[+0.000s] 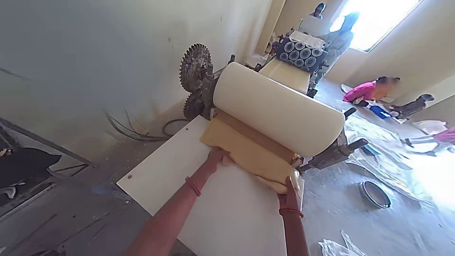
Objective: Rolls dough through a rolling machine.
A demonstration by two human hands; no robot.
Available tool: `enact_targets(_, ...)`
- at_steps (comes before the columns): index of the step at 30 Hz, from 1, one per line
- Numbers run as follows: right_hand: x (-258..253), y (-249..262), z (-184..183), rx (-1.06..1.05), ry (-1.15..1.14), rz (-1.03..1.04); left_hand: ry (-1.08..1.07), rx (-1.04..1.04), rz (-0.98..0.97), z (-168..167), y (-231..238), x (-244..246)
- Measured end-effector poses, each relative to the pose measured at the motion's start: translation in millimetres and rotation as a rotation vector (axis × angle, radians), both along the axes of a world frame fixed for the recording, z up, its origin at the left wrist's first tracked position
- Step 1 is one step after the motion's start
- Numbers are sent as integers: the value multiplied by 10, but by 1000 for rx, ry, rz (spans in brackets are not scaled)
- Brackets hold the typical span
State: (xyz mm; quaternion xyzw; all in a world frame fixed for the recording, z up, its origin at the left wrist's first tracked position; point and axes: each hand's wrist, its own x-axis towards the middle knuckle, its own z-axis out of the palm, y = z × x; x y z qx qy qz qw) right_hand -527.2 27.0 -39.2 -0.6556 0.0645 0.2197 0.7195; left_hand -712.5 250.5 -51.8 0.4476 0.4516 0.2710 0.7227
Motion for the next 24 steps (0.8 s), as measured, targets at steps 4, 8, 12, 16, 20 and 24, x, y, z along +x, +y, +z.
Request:
enact_targets(4,-231,211,633,54,-177,27,-235,-63,63,73,-158,214)
enact_targets(8,-681,250,1012,193,-221,86,-378,-262,195,-30,-123,196)
enact_targets(12,-1166,-72,1093,297,-86,64,-481,-394,176,184,-53,-74)
enact_targets(16,-1566,-458,922,310,77,67,-454,-310,68,281,-57,-441)
enact_targets(20,-1715,-804,622,203,110,56,-278,-298,10,-2,-366,-982)
enact_targets(24,-1671,-1015,512,57,43,5,-163,-278,-82,24,-621,-1263)
